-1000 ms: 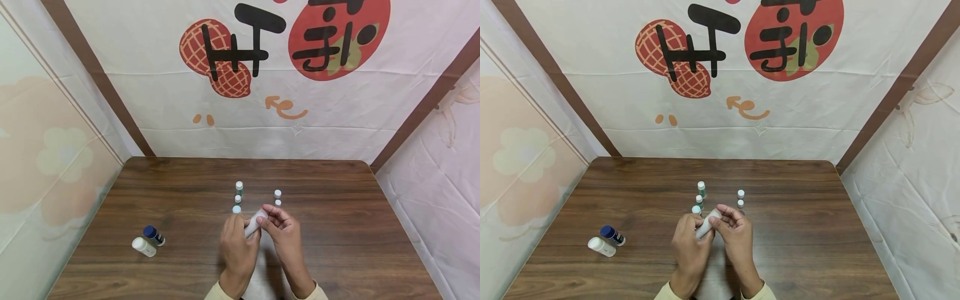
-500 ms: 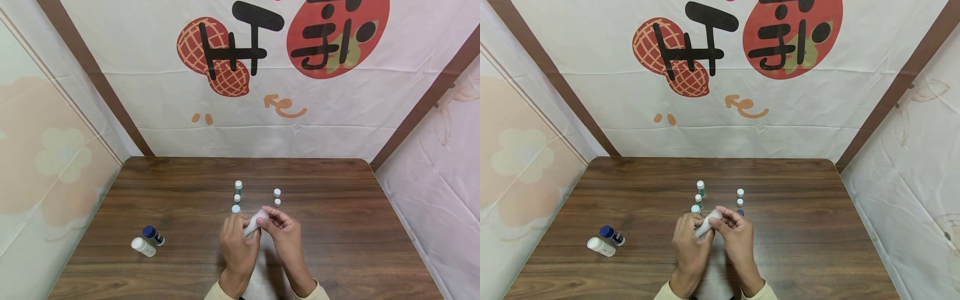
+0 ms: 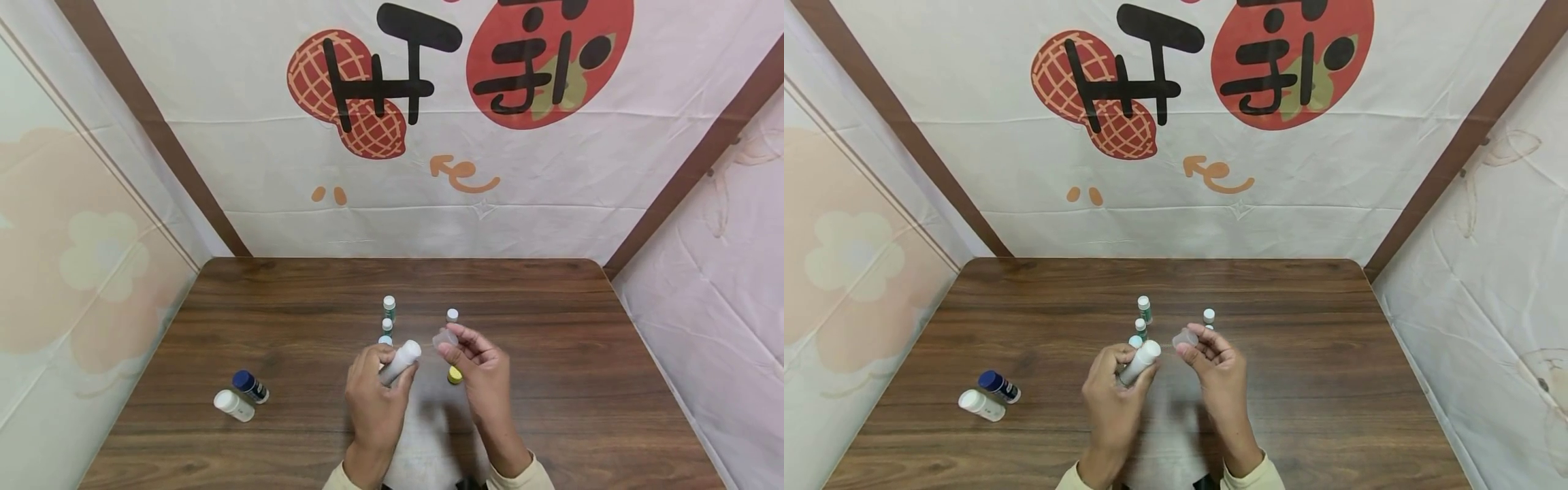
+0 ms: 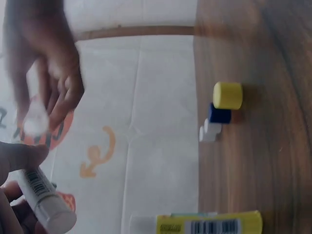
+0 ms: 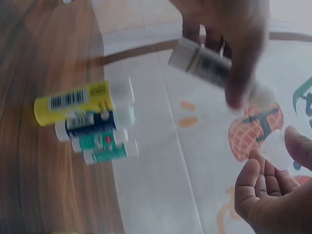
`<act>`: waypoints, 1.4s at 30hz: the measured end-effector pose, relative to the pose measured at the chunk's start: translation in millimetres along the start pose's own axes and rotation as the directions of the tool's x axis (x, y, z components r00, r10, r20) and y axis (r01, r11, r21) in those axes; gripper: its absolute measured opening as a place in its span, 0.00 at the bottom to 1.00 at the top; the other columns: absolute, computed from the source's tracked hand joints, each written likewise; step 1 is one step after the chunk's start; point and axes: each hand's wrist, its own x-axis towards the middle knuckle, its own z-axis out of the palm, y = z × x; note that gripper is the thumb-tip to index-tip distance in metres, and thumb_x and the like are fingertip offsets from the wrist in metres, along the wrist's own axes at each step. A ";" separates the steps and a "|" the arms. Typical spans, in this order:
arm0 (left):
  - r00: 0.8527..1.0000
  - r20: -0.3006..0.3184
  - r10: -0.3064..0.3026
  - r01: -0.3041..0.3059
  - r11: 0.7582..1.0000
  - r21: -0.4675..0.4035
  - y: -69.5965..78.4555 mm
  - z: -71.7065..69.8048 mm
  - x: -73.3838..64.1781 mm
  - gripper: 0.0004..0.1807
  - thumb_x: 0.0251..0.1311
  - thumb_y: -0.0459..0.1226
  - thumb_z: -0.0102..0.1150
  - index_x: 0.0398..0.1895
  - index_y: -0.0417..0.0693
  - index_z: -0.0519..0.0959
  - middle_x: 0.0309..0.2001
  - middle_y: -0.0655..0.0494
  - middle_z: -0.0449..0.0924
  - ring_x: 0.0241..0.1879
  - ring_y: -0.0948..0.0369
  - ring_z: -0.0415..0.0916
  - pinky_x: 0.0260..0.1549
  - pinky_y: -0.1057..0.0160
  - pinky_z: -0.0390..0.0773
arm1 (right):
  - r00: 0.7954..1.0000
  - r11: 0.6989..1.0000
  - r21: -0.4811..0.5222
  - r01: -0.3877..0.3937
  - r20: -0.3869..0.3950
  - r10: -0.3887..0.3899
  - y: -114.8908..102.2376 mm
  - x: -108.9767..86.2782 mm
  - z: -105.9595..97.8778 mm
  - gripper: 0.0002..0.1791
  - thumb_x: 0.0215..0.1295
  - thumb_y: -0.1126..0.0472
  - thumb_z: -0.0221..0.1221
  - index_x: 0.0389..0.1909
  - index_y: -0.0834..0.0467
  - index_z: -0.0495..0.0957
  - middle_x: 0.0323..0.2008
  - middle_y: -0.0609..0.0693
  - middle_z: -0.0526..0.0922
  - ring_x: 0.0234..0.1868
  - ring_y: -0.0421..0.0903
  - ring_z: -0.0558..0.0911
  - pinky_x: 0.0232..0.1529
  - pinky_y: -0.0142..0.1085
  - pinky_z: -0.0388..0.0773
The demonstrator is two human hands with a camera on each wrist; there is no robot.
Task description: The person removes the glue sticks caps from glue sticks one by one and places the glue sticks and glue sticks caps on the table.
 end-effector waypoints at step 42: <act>0.830 0.177 -0.528 0.540 0.841 -0.026 -117.4 8.3 43.4 0.15 0.47 0.26 0.72 0.40 0.32 0.81 0.37 0.42 0.82 0.36 0.52 0.82 0.32 0.74 0.79 | 0.992 0.607 -0.788 0.109 0.049 -0.115 61.7 97.5 -63.1 0.17 0.51 0.69 0.69 0.45 0.64 0.84 0.39 0.61 0.85 0.38 0.54 0.85 0.39 0.46 0.80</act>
